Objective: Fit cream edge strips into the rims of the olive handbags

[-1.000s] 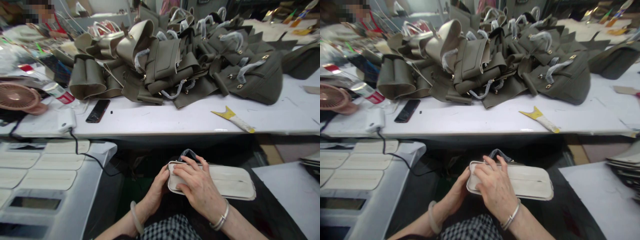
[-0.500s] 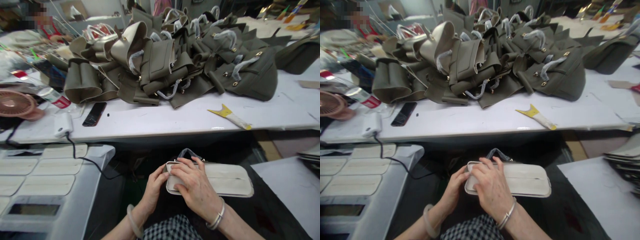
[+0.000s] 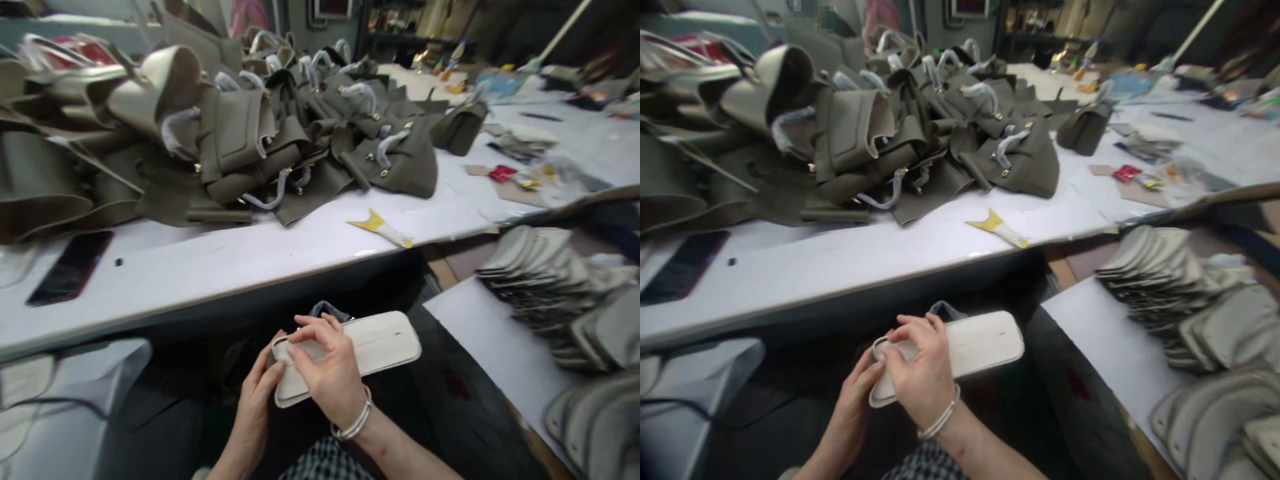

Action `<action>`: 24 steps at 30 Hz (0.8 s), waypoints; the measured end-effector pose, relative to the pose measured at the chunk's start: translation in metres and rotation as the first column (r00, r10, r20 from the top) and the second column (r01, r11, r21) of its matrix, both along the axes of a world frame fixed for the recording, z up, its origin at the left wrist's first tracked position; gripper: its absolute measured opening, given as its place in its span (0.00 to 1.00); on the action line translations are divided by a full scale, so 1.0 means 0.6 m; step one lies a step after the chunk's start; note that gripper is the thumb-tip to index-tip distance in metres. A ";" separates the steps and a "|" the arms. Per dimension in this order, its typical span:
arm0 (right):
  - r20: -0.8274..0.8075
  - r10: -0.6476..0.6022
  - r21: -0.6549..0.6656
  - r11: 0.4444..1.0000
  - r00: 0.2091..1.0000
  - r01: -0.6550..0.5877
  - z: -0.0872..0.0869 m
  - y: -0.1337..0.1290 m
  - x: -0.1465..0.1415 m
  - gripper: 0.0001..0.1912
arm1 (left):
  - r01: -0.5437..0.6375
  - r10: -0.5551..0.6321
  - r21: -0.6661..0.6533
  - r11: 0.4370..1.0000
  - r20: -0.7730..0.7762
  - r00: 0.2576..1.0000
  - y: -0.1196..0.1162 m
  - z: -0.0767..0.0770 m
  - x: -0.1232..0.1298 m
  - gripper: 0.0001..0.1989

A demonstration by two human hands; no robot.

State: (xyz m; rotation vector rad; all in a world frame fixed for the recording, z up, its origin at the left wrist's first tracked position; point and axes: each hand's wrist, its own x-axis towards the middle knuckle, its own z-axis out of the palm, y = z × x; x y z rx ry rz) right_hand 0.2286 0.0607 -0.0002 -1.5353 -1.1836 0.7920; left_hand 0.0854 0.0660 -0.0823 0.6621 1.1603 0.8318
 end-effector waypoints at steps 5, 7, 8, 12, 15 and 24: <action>-0.095 -0.224 0.238 0.941 0.970 0.241 0.001 -0.020 0.054 0.03 | 0.192 -0.191 -0.004 0.981 -0.100 0.976 0.025 0.004 -0.015 0.38; -0.097 -0.359 0.261 0.891 0.928 0.372 0.000 -0.039 0.100 0.01 | 0.285 -0.260 0.101 0.953 -0.209 0.943 0.040 0.009 -0.029 0.36; -0.126 -0.433 0.247 0.858 0.893 0.451 -0.002 -0.051 0.125 0.02 | 0.337 -0.278 0.174 0.925 -0.293 0.915 0.049 0.011 -0.037 0.35; -0.455 -0.583 -0.017 0.761 0.673 0.648 -0.021 -0.096 0.216 0.13 | 0.577 -0.292 0.354 0.736 -0.604 0.742 0.087 0.021 -0.056 0.32; -0.587 -0.615 -0.166 0.728 0.527 0.665 -0.047 -0.118 0.252 0.21 | 0.709 -0.237 0.423 0.565 -0.740 0.630 0.109 0.039 -0.048 0.27; -0.567 -0.689 -0.328 0.692 0.453 0.643 -0.169 -0.120 0.265 0.24 | 0.868 -0.155 0.347 -0.356 -0.938 0.311 0.101 0.160 0.130 0.20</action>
